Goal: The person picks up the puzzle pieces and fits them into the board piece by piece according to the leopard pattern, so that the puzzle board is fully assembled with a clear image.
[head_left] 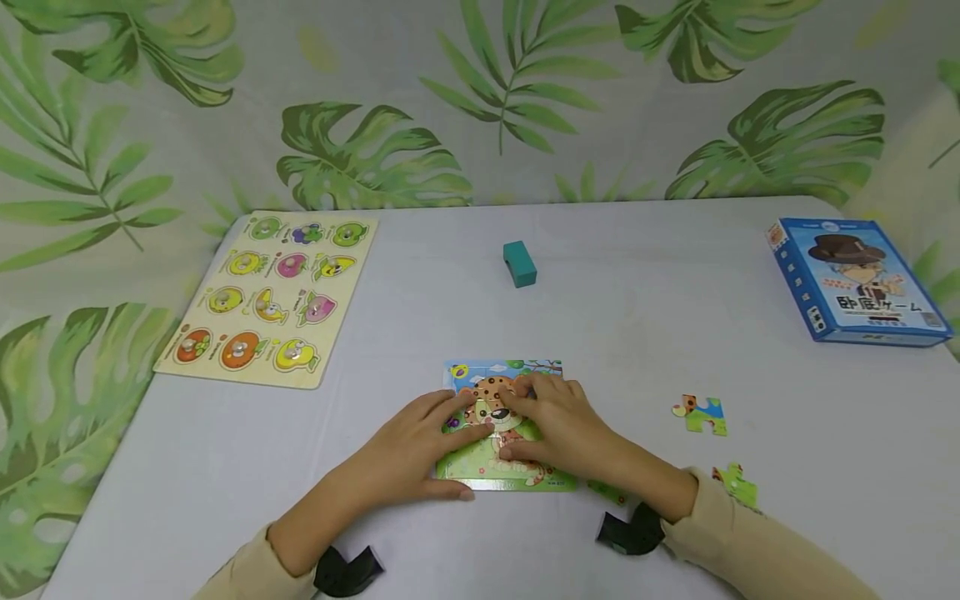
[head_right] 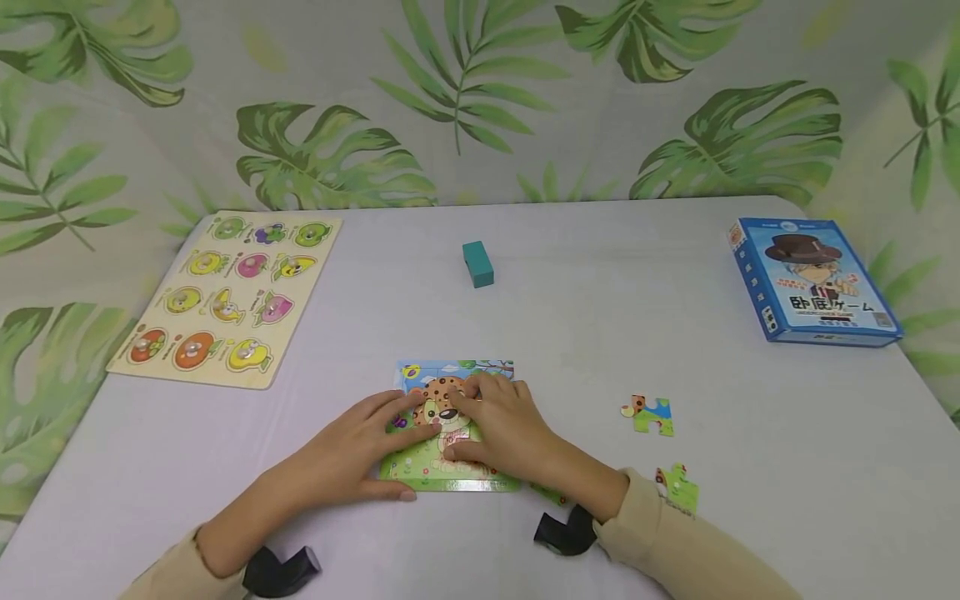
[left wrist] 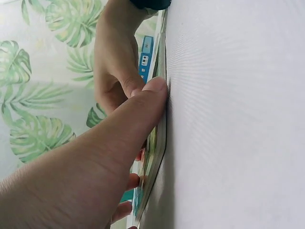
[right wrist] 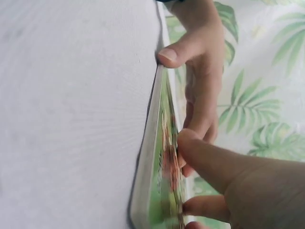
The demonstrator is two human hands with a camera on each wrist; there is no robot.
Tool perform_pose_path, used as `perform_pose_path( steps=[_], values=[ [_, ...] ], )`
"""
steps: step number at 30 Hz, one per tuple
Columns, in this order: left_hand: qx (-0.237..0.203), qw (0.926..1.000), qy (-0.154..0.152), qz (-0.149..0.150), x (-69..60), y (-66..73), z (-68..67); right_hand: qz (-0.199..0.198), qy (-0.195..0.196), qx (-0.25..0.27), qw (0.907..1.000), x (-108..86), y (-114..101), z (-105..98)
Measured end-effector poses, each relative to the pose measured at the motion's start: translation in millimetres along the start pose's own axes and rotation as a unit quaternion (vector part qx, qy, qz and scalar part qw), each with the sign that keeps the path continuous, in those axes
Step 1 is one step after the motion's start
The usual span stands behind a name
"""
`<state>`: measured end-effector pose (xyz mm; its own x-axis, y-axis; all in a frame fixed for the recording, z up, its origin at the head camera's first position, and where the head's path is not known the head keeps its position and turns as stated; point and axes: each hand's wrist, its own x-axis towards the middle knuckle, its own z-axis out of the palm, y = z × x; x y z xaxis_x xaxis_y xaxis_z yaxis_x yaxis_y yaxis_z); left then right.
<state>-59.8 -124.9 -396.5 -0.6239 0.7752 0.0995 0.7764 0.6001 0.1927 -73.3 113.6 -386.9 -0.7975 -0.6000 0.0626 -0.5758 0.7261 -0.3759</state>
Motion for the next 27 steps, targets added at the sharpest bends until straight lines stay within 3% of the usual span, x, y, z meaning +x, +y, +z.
perform_pose_path(
  steps=[5,8,13,19,23,27],
  values=[
    [-0.009,0.9999,0.005,0.005,0.1,-1.6,1.7,0.007,-0.032,0.026,0.9991,-3.9,4,-2],
    [-0.008,0.9999,0.005,0.004,0.7,-2.0,3.0,0.020,-0.047,0.083,0.9952,-7.5,7,-7],
    [-0.004,1.0000,0.002,0.001,1.3,-2.3,4.4,0.051,-0.039,0.190,0.9797,-17.9,14,-23],
    [-0.005,1.0000,-0.005,-0.006,1.6,-2.4,4.7,0.045,0.052,0.232,0.9704,-44.8,28,-54],
    [-0.008,0.9999,-0.010,-0.010,1.4,-1.7,3.4,0.055,0.125,0.203,0.9697,-68.2,41,-73],
    [-0.011,0.9998,-0.011,-0.011,1.3,-0.9,1.8,0.087,0.171,0.178,0.9651,-91.9,55,-84]
  ],
)
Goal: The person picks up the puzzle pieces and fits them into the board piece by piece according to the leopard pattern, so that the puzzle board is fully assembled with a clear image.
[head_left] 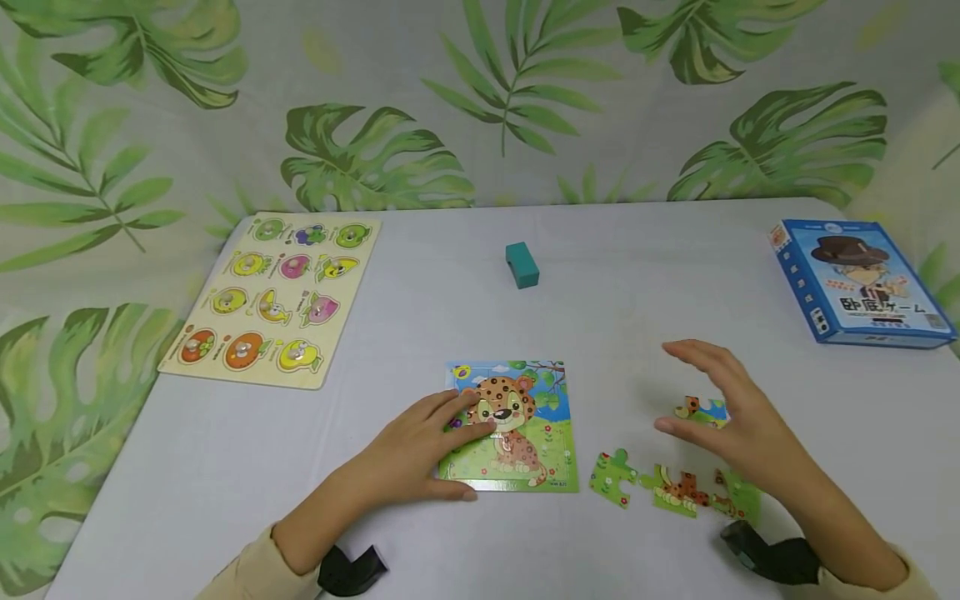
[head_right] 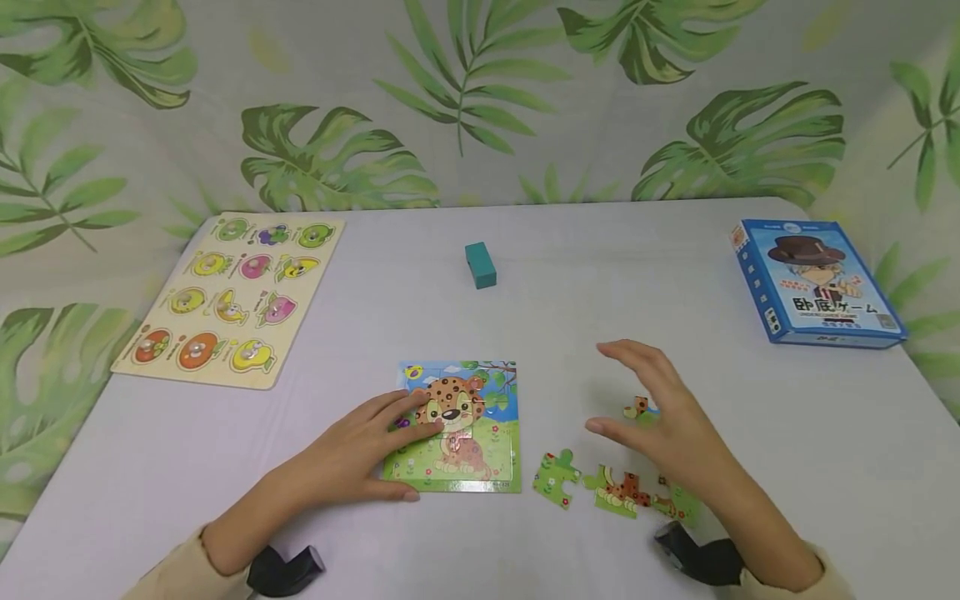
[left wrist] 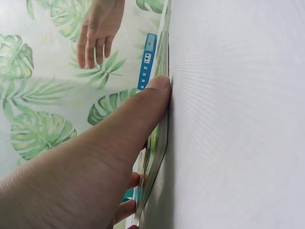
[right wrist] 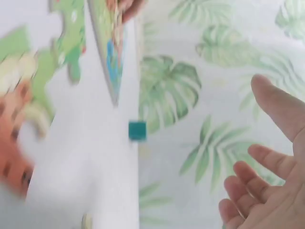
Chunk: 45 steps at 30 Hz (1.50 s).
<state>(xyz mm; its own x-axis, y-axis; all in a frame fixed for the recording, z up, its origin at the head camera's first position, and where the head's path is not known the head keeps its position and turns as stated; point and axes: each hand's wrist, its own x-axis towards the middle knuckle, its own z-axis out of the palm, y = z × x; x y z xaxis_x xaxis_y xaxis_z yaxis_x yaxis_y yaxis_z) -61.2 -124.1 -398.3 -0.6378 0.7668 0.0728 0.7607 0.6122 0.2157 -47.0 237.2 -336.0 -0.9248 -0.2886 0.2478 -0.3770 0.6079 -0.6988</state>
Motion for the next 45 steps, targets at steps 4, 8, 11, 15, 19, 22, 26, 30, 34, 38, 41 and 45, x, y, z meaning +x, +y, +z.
perform_pose_path(
  steps=[4,8,11,15,19,22,26,30,34,38,41,45],
  values=[
    [0.002,1.0000,-0.001,-0.001,-0.2,0.2,0.1,0.022,0.030,-0.016,0.9992,-13.8,19,-13],
    [0.003,1.0000,-0.001,-0.002,0.0,0.1,0.6,0.051,0.034,-0.030,0.9977,-24.8,43,-16],
    [0.002,1.0000,-0.001,-0.003,-0.1,0.2,0.1,0.071,0.021,-0.024,0.9969,-28.9,57,-15],
    [0.000,1.0000,0.000,-0.001,0.4,0.3,-0.8,0.084,-0.001,-0.024,0.9961,-30.1,70,-13],
    [-0.002,1.0000,-0.003,-0.001,1.5,0.3,-1.4,0.077,-0.022,-0.031,0.9963,-31.2,85,-12],
    [-0.004,1.0000,-0.006,-0.004,1.7,0.5,-1.7,0.080,-0.039,-0.025,0.9957,-32.3,90,-11],
    [-0.005,0.9999,-0.012,-0.009,1.7,0.8,-1.3,0.097,-0.064,-0.018,0.9930,-32.4,93,-12],
    [-0.007,0.9998,-0.013,-0.012,1.5,1.0,-0.4,0.096,-0.079,-0.026,0.9920,-30.8,92,-12],
    [-0.009,0.9998,-0.011,-0.012,0.7,1.1,0.1,0.071,-0.073,-0.036,0.9941,-29.8,92,-10],
    [-0.009,0.9998,-0.010,-0.013,-0.1,1.0,0.2,0.053,-0.059,-0.053,0.9955,-28.9,90,-6],
    [-0.010,0.9998,-0.010,-0.014,-0.6,1.2,0.0,0.053,-0.051,-0.075,0.9944,-28.4,88,-5],
    [-0.015,0.9997,-0.012,-0.015,-0.8,1.6,-0.2,0.068,-0.053,-0.083,0.9928,-27.5,84,-6]
  ],
)
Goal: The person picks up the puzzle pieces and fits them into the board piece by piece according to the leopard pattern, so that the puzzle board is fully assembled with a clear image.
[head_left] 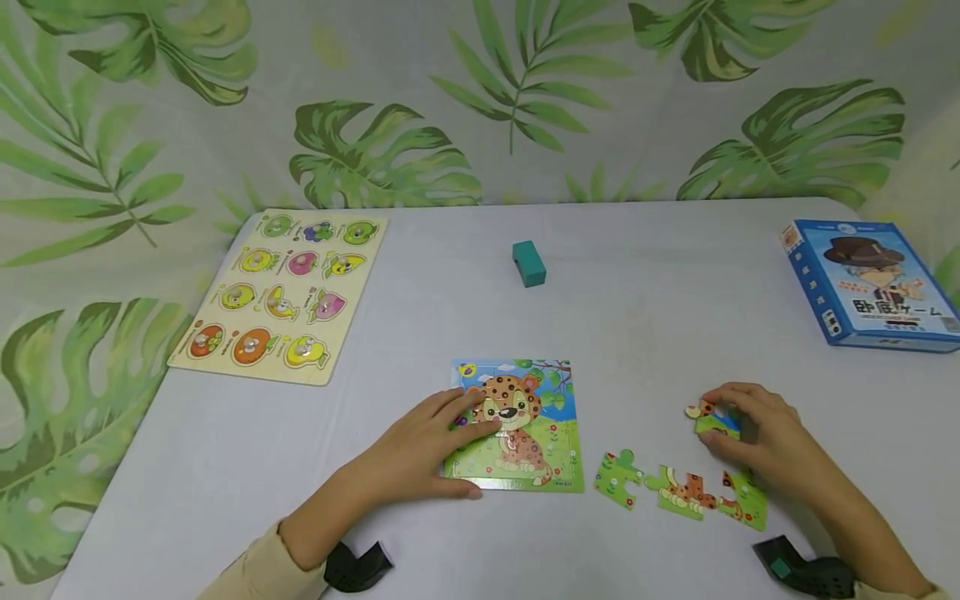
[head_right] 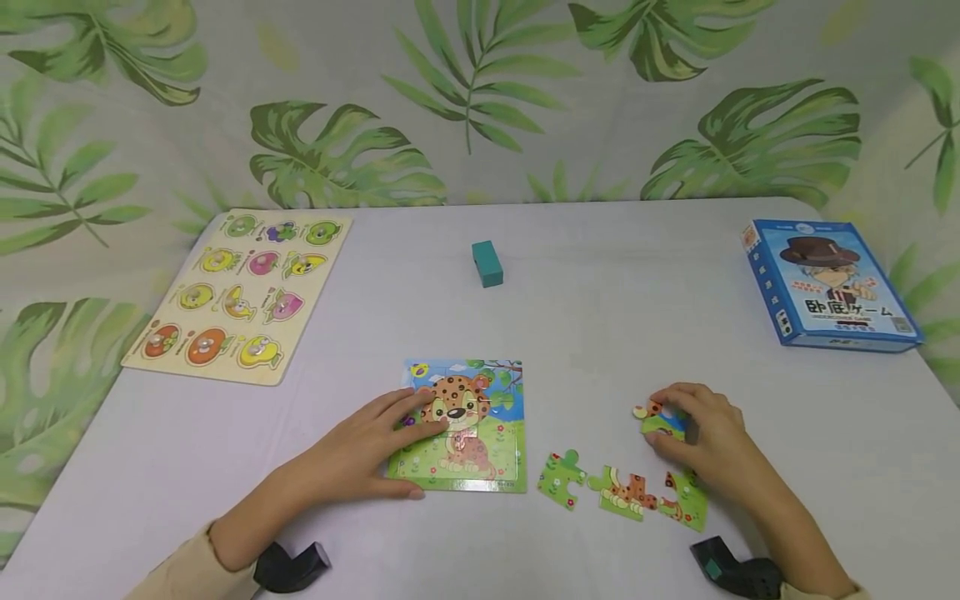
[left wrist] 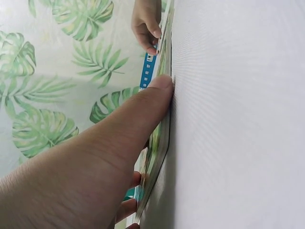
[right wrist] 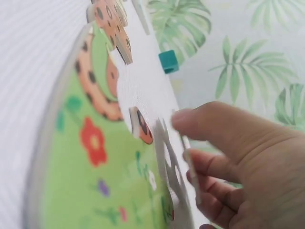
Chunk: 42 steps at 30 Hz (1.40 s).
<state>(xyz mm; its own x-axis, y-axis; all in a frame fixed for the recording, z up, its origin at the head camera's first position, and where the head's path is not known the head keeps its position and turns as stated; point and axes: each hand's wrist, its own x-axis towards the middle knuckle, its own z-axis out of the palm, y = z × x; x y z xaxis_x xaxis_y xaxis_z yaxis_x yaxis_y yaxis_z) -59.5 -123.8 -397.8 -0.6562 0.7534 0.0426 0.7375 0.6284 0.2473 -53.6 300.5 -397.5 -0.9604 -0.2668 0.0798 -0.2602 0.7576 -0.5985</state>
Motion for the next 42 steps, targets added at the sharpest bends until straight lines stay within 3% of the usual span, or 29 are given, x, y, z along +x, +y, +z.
perform_pose_path(
  steps=[6,10,17,22,30,42],
  values=[
    [-0.006,1.0000,-0.002,-0.002,1.0,0.9,1.4,0.016,-0.001,0.007,0.9999,-1.8,-20,-6],
    [-0.005,1.0000,0.007,-0.003,3.1,2.5,3.1,-0.002,0.009,0.019,0.9998,-2.6,-42,-5],
    [-0.019,0.9997,0.017,-0.007,7.4,6.4,6.2,-0.104,0.043,0.038,0.9929,10.3,-86,10],
    [-0.036,0.9992,0.016,0.006,9.0,7.8,7.1,-0.149,0.023,0.052,0.9872,24.2,-107,34],
    [-0.043,0.9985,0.024,0.025,11.1,8.4,8.7,-0.116,-0.046,0.056,0.9906,39.8,-118,74],
    [-0.012,0.9994,0.028,0.014,17.4,10.0,10.6,-0.117,-0.064,0.025,0.9907,57.2,-119,94]
  ],
)
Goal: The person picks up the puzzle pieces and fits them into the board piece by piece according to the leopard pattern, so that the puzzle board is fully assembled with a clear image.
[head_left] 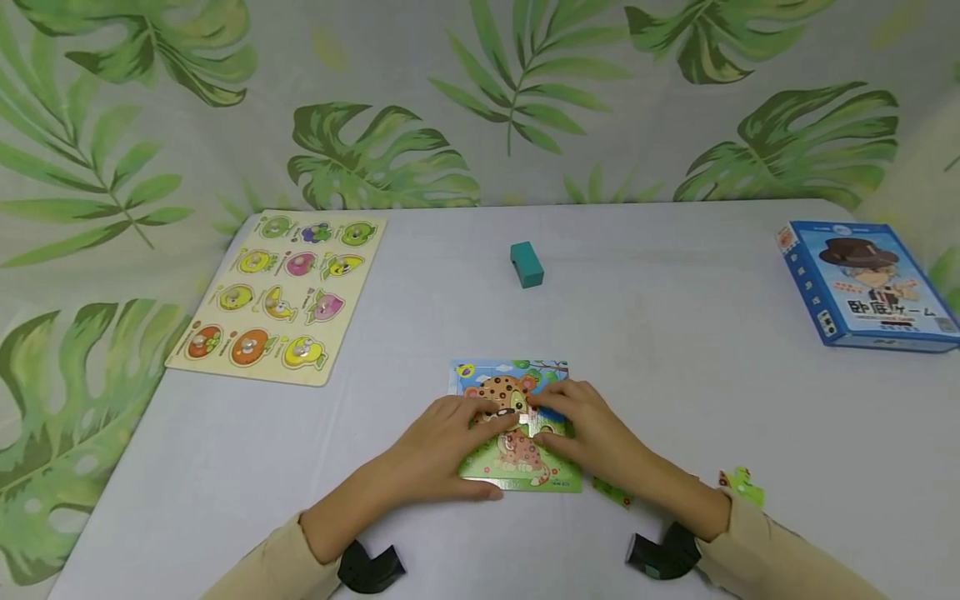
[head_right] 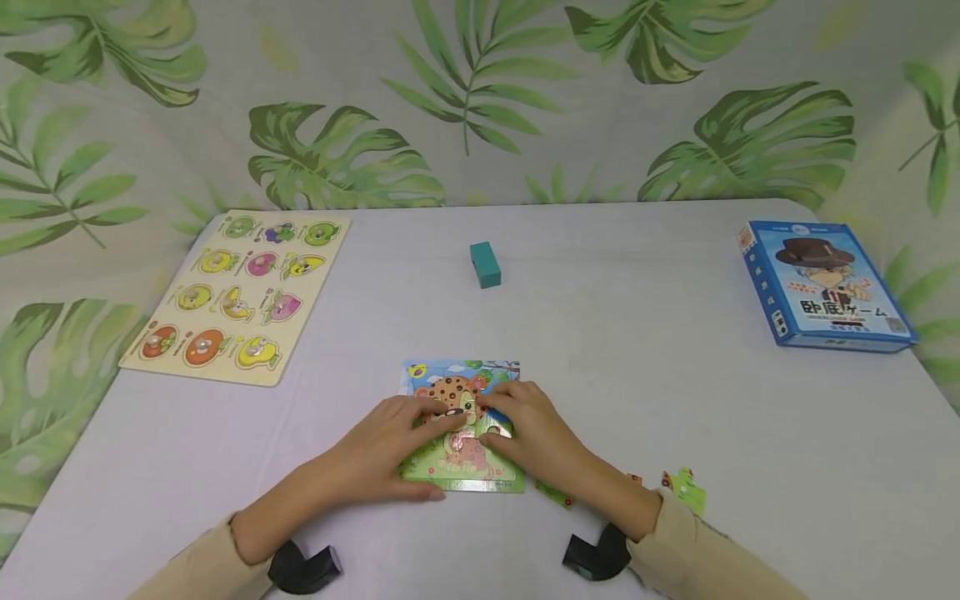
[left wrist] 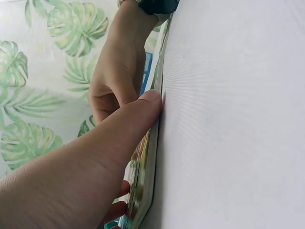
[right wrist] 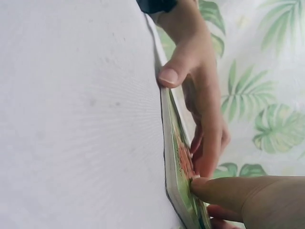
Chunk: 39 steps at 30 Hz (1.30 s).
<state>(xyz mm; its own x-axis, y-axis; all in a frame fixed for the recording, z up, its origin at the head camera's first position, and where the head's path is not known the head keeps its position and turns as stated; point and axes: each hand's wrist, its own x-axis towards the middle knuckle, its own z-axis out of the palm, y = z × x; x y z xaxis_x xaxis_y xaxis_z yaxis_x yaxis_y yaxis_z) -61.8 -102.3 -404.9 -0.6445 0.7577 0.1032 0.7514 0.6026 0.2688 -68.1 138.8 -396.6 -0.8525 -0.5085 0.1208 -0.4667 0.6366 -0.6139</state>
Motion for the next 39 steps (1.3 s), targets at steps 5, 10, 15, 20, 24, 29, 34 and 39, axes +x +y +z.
perform_pose_path(
  steps=[5,10,15,20,24,29,34,39],
  values=[
    [0.025,0.9996,-0.007,0.011,4.2,0.7,-2.0,0.003,-0.005,0.005,1.0000,2.2,1,-1],
    [0.040,0.9990,-0.019,0.011,5.7,0.5,-3.2,0.005,-0.012,0.004,0.9999,3.2,0,-3],
    [0.039,0.9989,-0.024,0.011,6.5,0.6,-4.6,0.013,-0.020,0.003,0.9997,5.0,0,-6],
    [0.030,0.9990,-0.031,0.009,7.4,1.1,-6.4,0.012,-0.023,-0.023,0.9994,5.8,-1,-7],
    [0.024,0.9990,-0.037,0.009,8.1,1.0,-7.7,0.004,-0.018,-0.045,0.9988,5.5,0,-8],
    [0.019,0.9989,-0.041,0.014,8.4,1.1,-8.9,-0.012,-0.018,-0.059,0.9980,5.3,1,-8],
    [0.029,0.9982,-0.049,0.018,8.5,0.9,-9.2,-0.026,-0.034,-0.069,0.9967,7.0,1,-10],
    [0.025,0.9982,-0.052,0.014,8.2,0.9,-9.3,-0.037,-0.050,-0.072,0.9954,9.3,0,-12]
  ],
)
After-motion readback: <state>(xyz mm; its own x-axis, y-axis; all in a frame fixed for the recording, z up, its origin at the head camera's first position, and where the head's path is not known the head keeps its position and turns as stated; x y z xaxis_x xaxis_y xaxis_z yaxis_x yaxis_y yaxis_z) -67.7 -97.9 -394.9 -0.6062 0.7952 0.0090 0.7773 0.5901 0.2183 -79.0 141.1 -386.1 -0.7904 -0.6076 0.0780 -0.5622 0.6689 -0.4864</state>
